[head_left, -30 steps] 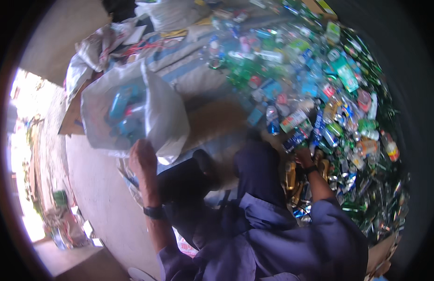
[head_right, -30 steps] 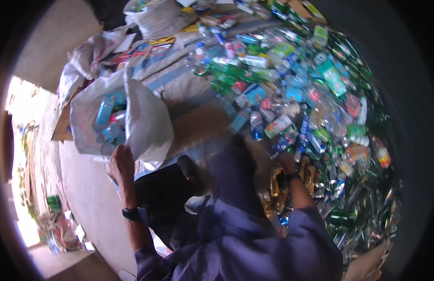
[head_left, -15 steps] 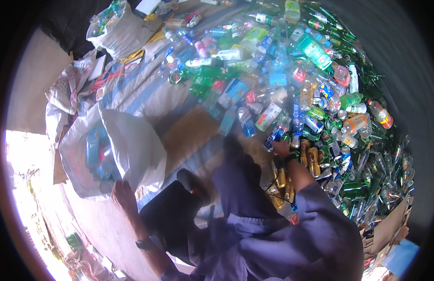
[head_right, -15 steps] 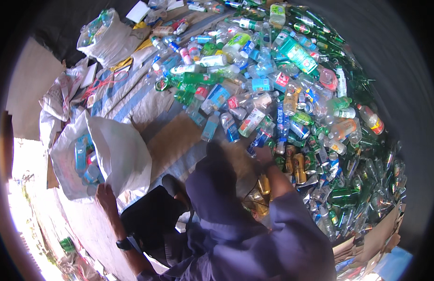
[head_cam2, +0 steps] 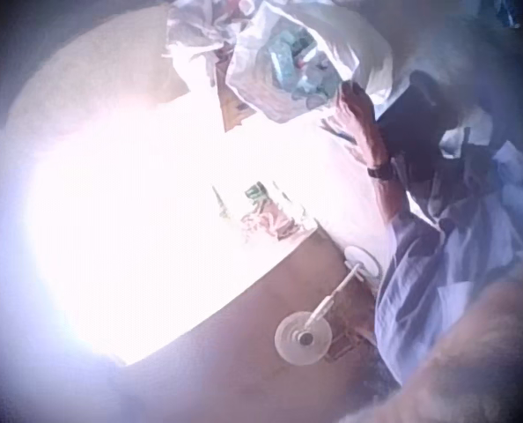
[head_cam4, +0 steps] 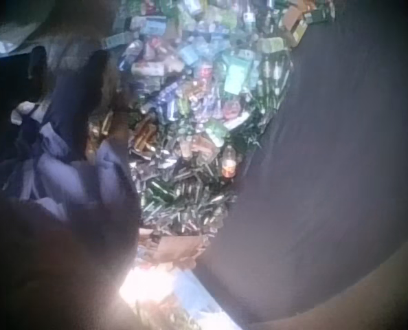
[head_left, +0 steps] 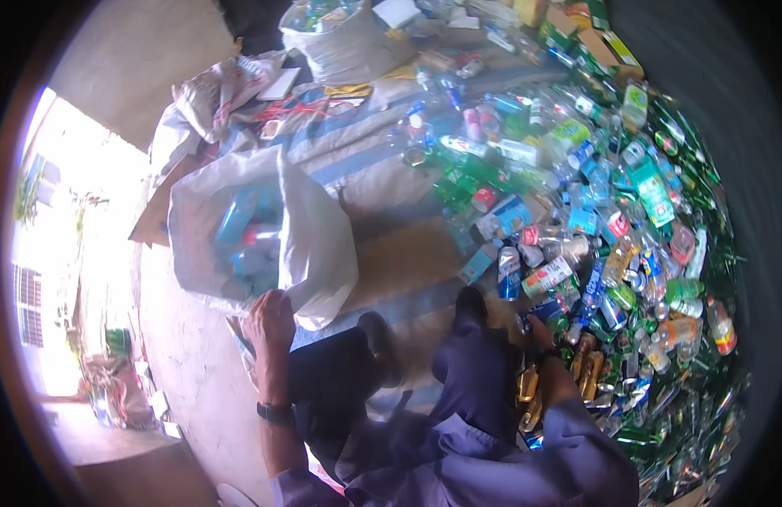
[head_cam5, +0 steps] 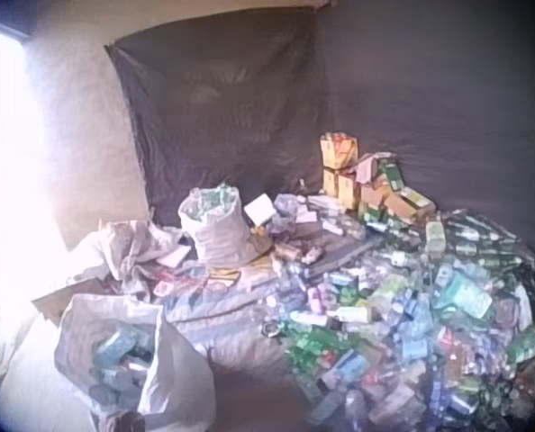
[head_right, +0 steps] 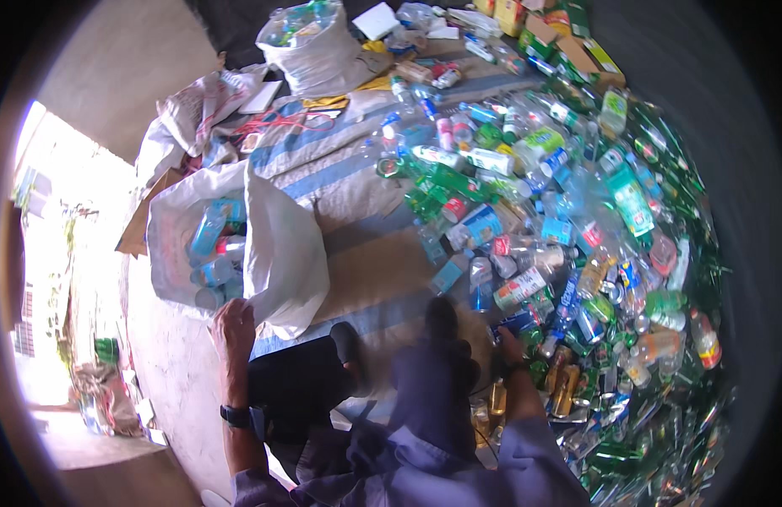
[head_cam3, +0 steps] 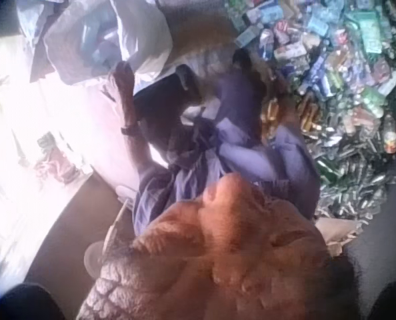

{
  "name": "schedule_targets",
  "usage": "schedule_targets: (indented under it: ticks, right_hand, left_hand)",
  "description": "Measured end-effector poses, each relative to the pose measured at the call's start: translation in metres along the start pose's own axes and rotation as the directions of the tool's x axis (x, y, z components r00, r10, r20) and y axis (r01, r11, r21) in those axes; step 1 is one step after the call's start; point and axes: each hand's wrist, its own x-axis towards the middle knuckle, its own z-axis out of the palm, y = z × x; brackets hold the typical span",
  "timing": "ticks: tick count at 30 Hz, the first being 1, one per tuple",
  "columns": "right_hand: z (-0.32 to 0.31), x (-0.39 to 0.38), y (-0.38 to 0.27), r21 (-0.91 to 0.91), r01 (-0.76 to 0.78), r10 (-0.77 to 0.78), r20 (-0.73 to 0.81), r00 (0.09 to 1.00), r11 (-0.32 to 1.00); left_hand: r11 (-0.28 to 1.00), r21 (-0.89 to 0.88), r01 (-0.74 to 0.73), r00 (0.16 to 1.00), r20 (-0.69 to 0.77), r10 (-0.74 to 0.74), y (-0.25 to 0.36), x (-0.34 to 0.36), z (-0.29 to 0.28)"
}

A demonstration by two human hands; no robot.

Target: The person sits on the floor and sorts plastic bottles from a large pile into a white sack. They pick up bottles one by one, place them into the sack, and occasionally adjust the sack opening to fit more items.

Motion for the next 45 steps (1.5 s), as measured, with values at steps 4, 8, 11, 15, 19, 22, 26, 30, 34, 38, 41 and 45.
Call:
schedule_targets:
  ticks: [4, 8, 11, 15, 19, 22, 26, 30, 34, 38, 41, 45]
  right_hand:
    - [0.0, -0.012, -0.007, 0.099, 0.194, -0.191, -0.038, 0.981, 0.976]
    - [-0.01, -0.048, -0.019, -0.299, 0.598, -0.617, 0.036, 0.786, 0.744]
    - [-0.018, -0.074, -0.028, -0.428, 0.595, -0.592, 0.157, 0.791, 0.68]
    - [-0.021, -0.09, -0.088, 0.063, 0.152, -0.155, 0.035, 0.987, 0.986]
    - [-0.027, -0.113, -0.23, 0.206, 0.029, -0.024, -0.025, 0.999, 0.978]
    - [-0.034, -0.141, -0.353, 0.176, 0.182, -0.192, 0.044, 0.98, 0.967]
    - [-0.03, -0.17, -0.498, -0.027, 0.481, -0.465, 0.213, 0.859, 0.876]
    - [0.005, -0.199, -0.61, -0.033, 0.727, -0.68, 0.328, 0.656, 0.686]
    - [0.062, -0.212, -0.69, 0.012, 0.784, -0.698, 0.465, 0.545, 0.62]
    - [0.122, -0.178, -0.739, -0.042, 0.674, -0.537, 0.568, 0.624, 0.738]
    - [0.19, -0.127, -0.76, -0.141, 0.796, -0.669, 0.468, 0.577, 0.588]
    - [0.236, -0.098, -0.78, -0.546, 0.725, -0.783, 0.187, 0.593, 0.419]
  left_hand:
    - [0.999, -0.033, -0.033, 0.999, -0.021, 0.033, 0.005, -0.003, -0.005]
    - [0.994, -0.096, -0.053, 0.997, -0.065, 0.047, 0.007, -0.008, -0.006]
    - [0.987, -0.144, -0.075, 0.992, -0.109, 0.06, 0.006, -0.013, -0.007]
    - [0.981, -0.179, -0.069, 0.995, -0.079, 0.056, 0.004, -0.018, -0.01]
    - [0.98, -0.185, -0.071, 0.997, -0.035, 0.066, 0.002, -0.019, -0.012]
    - [0.974, -0.217, -0.057, 0.998, -0.022, 0.054, 0.002, -0.021, -0.011]
    - [0.974, -0.217, -0.068, 0.998, -0.022, 0.065, 0.001, -0.023, -0.012]
    - [0.976, -0.209, -0.056, 0.998, 0.002, 0.058, -0.001, -0.023, -0.013]
    - [0.972, -0.226, -0.065, 0.998, 0.01, 0.069, -0.005, -0.024, -0.014]
    - [0.968, -0.236, -0.083, 0.996, 0.0, 0.086, -0.006, -0.027, -0.016]
    - [0.964, -0.248, -0.093, 0.995, 0.015, 0.1, -0.005, -0.028, -0.018]
    - [0.923, -0.372, -0.099, 0.995, -0.048, 0.087, -0.007, -0.027, -0.019]
